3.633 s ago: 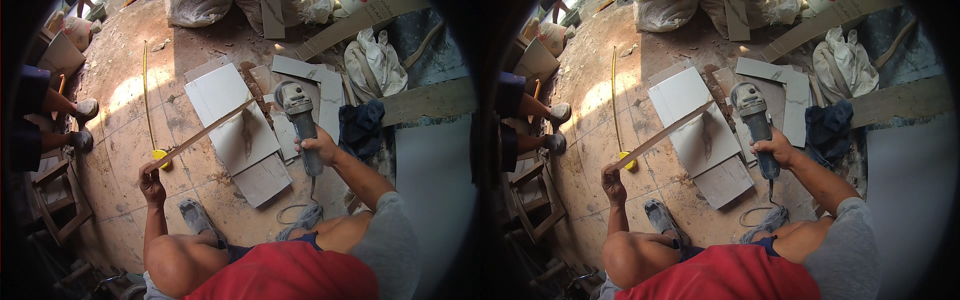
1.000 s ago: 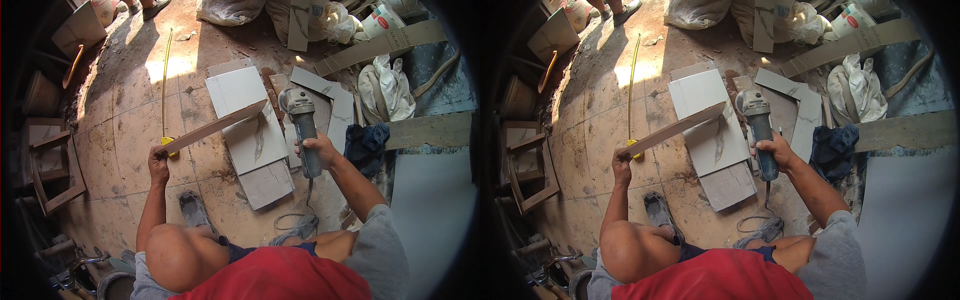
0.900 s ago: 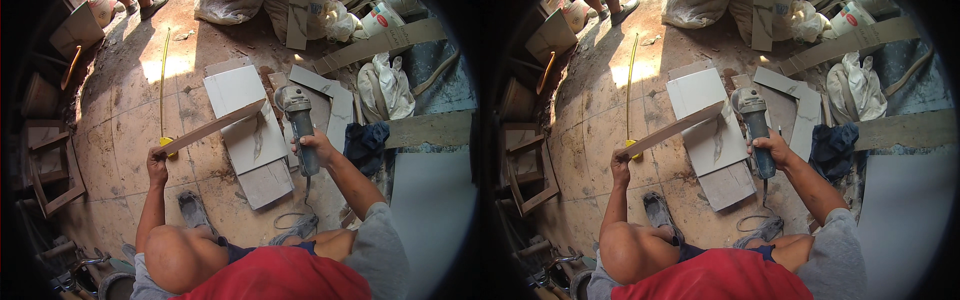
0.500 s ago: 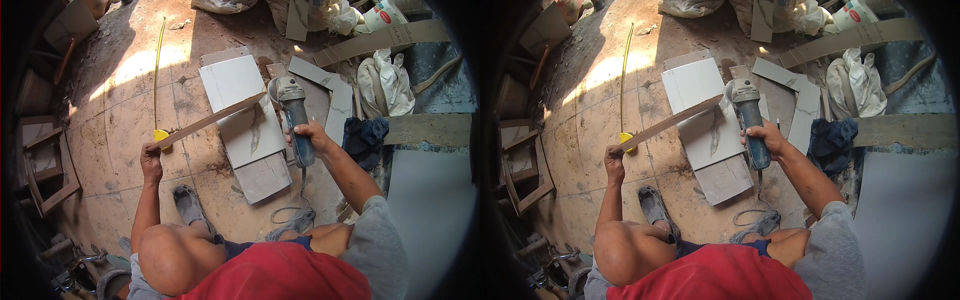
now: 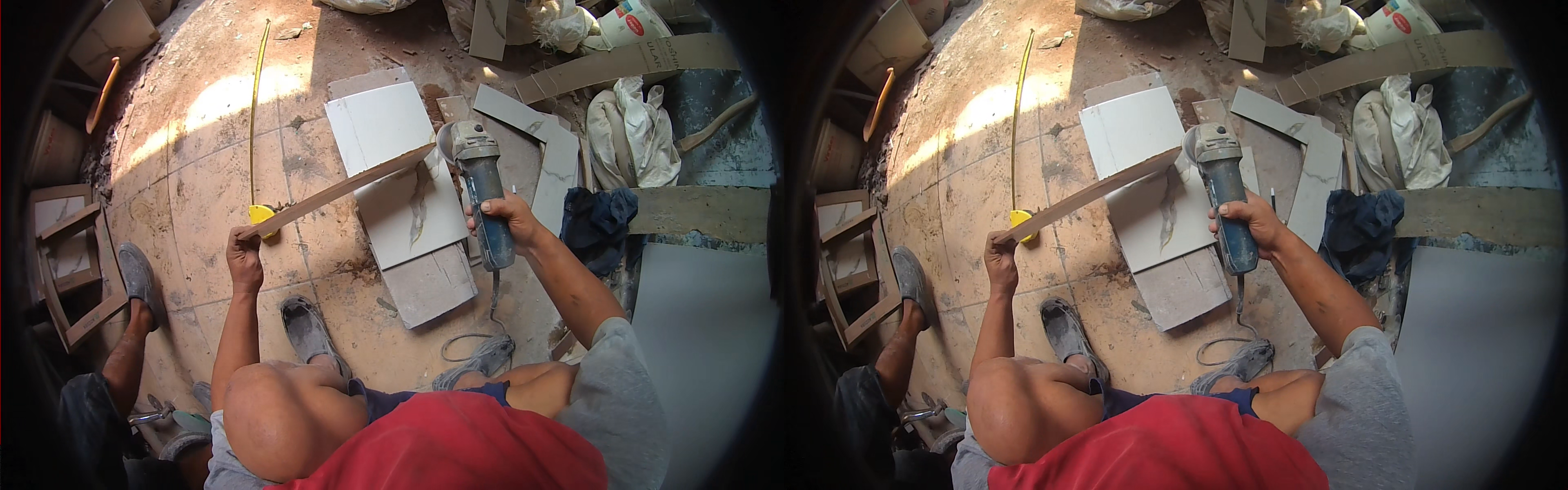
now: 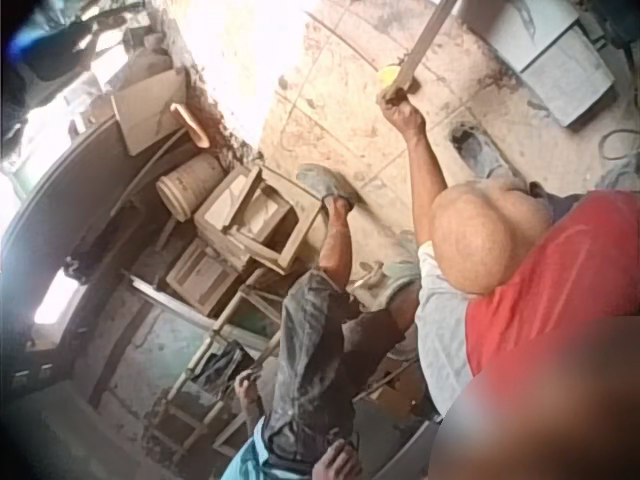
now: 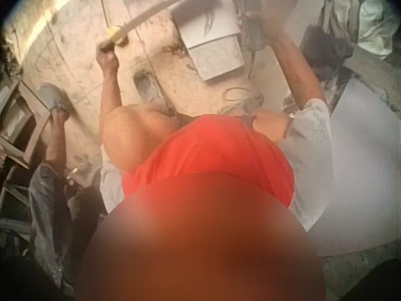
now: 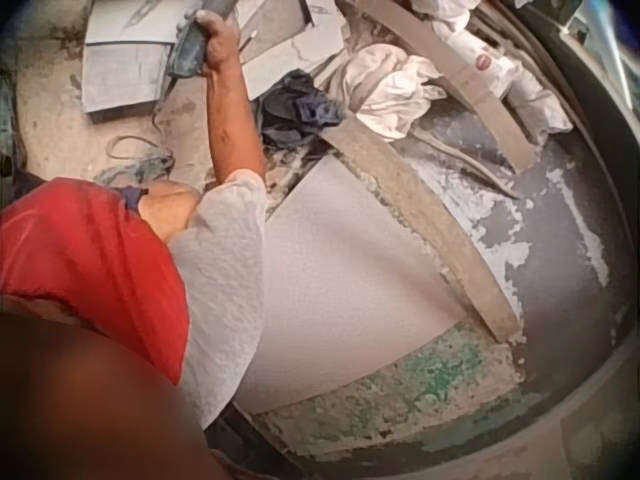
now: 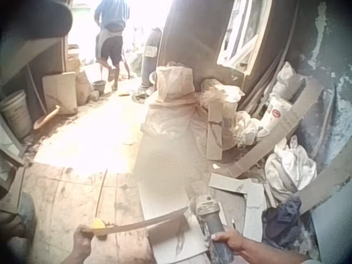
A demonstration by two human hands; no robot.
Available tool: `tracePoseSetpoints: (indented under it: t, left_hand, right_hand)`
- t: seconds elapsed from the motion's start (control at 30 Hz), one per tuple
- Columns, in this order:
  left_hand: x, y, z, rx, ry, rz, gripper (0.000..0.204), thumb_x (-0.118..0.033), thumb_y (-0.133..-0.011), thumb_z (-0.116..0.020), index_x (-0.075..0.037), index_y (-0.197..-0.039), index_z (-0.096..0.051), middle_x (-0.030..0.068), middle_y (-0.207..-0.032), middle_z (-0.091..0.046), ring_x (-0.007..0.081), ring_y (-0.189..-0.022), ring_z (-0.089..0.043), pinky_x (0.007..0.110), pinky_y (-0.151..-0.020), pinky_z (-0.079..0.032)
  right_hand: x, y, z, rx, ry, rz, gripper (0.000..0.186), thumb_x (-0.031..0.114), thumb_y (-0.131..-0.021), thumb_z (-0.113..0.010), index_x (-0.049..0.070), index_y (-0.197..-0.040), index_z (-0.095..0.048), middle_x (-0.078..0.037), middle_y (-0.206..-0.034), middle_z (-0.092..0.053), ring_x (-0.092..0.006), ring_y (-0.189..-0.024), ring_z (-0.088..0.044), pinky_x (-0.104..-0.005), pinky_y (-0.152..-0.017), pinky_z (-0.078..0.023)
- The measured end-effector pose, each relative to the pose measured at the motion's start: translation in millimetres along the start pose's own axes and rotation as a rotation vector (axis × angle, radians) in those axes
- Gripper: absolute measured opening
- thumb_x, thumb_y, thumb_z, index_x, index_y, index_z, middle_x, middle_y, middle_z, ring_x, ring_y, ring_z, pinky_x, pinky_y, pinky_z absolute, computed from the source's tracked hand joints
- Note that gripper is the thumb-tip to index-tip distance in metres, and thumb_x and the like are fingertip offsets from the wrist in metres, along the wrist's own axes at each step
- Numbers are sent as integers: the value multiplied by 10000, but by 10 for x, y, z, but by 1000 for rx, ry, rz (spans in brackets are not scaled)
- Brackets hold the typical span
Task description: Using an angle grinder to cut or score ceramic tiles.
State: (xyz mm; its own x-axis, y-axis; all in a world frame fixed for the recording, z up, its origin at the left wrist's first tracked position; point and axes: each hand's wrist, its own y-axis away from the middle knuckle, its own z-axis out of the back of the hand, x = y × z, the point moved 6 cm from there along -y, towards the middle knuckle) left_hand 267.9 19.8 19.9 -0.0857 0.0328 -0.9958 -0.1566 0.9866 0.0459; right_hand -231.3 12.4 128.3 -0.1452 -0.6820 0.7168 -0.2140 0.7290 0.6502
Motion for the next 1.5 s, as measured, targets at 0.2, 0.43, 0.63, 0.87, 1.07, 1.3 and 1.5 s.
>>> tracePoseSetpoints:
  t: [0.2, 0.43, 0.63, 0.87, 1.07, 1.3, 1.5]
  left_hand:
    - [-20, -15, -9, 2, 37, 11, 124, 68, -961, -503, -39, -1000, -552, 5, -978, -571, 88, -960, -546, 245, -931, -458]
    - [-19, -26, -15, 24, 17, 2, 134, 78, -959, -489, -39, -996, -543, 10, -977, -570, 91, -967, -548, 248, -940, -456]
    - [-25, -32, -19, 22, 52, 7, 132, 77, -955, -498, -41, -994, -544, 10, -976, -571, 89, -968, -547, 249, -930, -457]
    - [-35, -37, -28, 7, 41, 7, 133, 73, -954, -495, -43, -982, -555, 3, -968, -575, 88, -950, -545, 245, -913, -455]
    - [-36, -40, -19, 2, 9, 0, 104, 51, -959, -509, -41, -977, -554, 0, -940, -573, 81, -923, -535, 232, -883, -446]
    - [-44, -35, -19, -33, 48, 11, 74, 29, -962, -539, -43, -969, -555, 0, -930, -579, 78, -912, -534, 226, -858, -443]
    - [-78, -45, -5, 8, -133, -21, 147, 82, -957, -474, -42, -996, -543, 18, -969, -590, 103, -955, -569, 270, -945, -476]
  right_hand:
    - [32, 22, -42, 5, 0, 45, 514, 221, -797, -676, -18, -1197, -457, -131, -1005, -636, -192, -835, -684, -354, -756, -594]
    - [6, 17, -32, -20, 11, 32, 509, 206, -798, -666, -14, -1204, -450, -131, -1025, -631, -191, -840, -683, -356, -746, -594]
    - [0, 19, -52, -5, 21, 19, 513, 199, -797, -661, -10, -1214, -446, -122, -1017, -629, -191, -843, -681, -352, -750, -590]
    - [1, 17, -82, 4, 15, 16, 521, 195, -798, -657, -12, -1225, -440, -117, -1022, -624, -186, -847, -681, -353, -753, -590]
    - [-10, 16, -36, -21, 20, 32, 514, 200, -800, -660, -17, -1216, -450, -127, -1022, -633, -192, -837, -683, -353, -748, -589]
    - [-12, 12, 40, 1, -34, -16, 587, 197, -785, -684, -10, -1262, -411, -123, -1021, -599, -182, -836, -667, -317, -706, -585]
    - [13, 21, -2, 25, -35, 1, 582, 201, -789, -683, -19, -1253, -409, -127, -1030, -595, -186, -856, -670, -320, -713, -588]
